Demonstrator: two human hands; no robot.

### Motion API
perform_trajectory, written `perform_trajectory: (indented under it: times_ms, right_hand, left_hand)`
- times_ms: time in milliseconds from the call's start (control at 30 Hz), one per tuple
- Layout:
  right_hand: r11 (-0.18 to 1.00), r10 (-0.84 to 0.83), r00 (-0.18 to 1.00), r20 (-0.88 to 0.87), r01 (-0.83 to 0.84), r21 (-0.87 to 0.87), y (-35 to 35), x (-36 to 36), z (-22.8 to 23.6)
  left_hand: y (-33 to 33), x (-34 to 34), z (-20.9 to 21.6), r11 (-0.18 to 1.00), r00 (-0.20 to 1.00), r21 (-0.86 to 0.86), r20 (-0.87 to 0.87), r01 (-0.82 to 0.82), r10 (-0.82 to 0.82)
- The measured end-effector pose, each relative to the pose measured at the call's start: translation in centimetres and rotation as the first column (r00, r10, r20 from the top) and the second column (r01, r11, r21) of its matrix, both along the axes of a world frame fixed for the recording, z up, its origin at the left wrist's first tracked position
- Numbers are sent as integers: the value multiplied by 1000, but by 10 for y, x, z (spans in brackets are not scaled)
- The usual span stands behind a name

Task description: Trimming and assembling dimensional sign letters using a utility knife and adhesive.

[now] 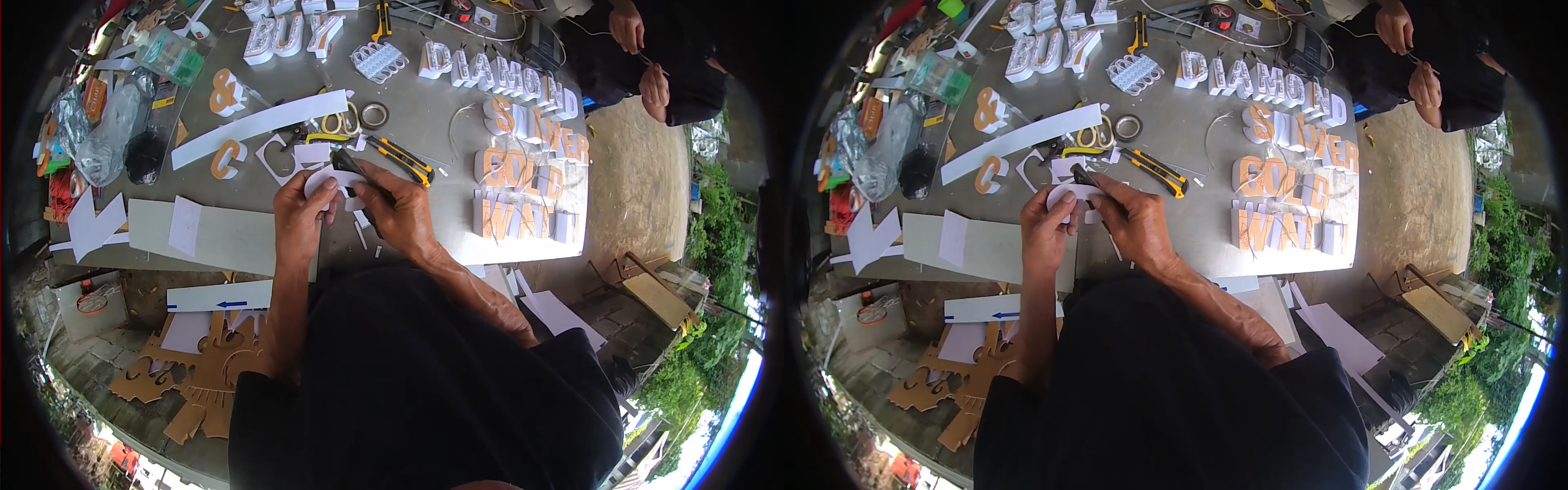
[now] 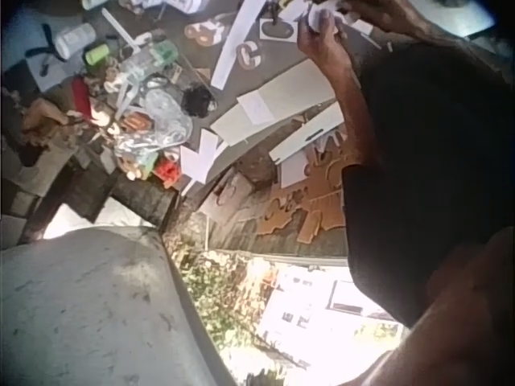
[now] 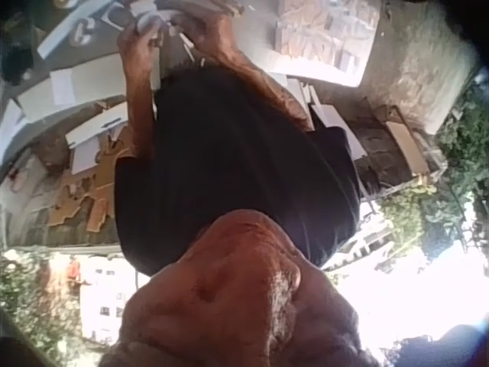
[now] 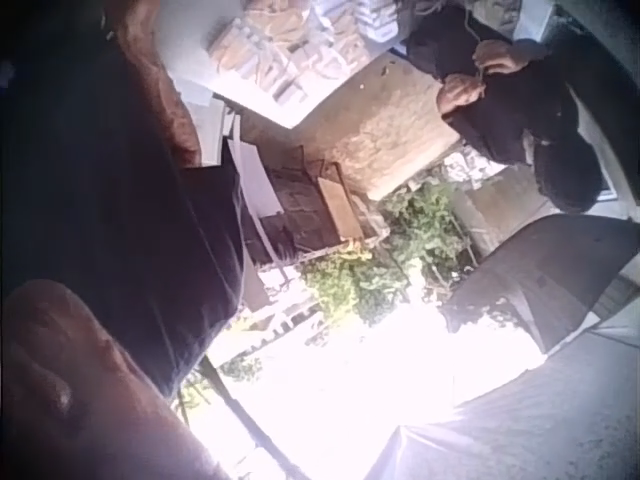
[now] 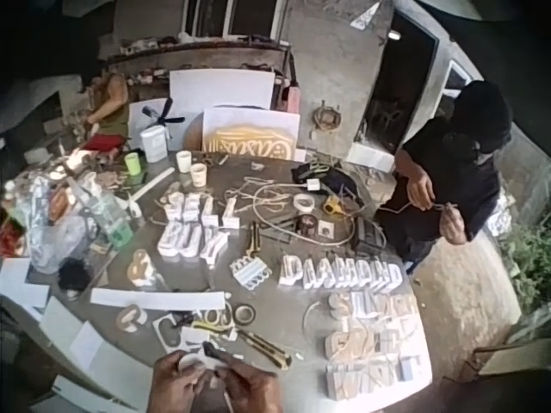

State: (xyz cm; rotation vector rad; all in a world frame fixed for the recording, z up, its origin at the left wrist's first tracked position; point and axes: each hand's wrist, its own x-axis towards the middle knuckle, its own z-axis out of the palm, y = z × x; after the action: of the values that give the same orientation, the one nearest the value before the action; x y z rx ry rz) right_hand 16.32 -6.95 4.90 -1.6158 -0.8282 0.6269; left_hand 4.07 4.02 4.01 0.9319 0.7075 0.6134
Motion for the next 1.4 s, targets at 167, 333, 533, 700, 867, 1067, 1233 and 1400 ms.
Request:
perform_trajectory:
  times_ms: [167,333,533,700,867,1067,1233,1400]
  right_hand:
    - [999,-46,997,-55,47,12,-2,-5,1]
    - [999,-31,999,-44,31,-16,-8,2,-5]
    - [990,133,939,317,-141,0,-12,-7,11]
    - [984,165,885,435,-177,-13,-4,-13,12]
    - [974,170,918,359,-212,81,-3,-16,7]
    - [985,171,966,195,-174,-1,6,-5,17]
    - [981,87,962,258,-128,146,5,-2,12]
    - [981,63,970,236,-104,162,4,3,17]
  left_hand:
    - [-11,5,-15,981,980,-145,135,-125,145]
    - [-8,1,-9,977,967,-70,147,-202,210]
    - [-6,-5,-10,968,970,69,49,-243,240]
    - [-19,5,-9,960,961,52,47,-276,273]
    - [-8,15,-7,913,938,221,116,-344,325]
    - [-9,29,7,899,948,301,83,-319,308]
    - [5,35,9,935,966,246,93,-257,241]
    - [2,48,11,933,967,254,84,-255,241]
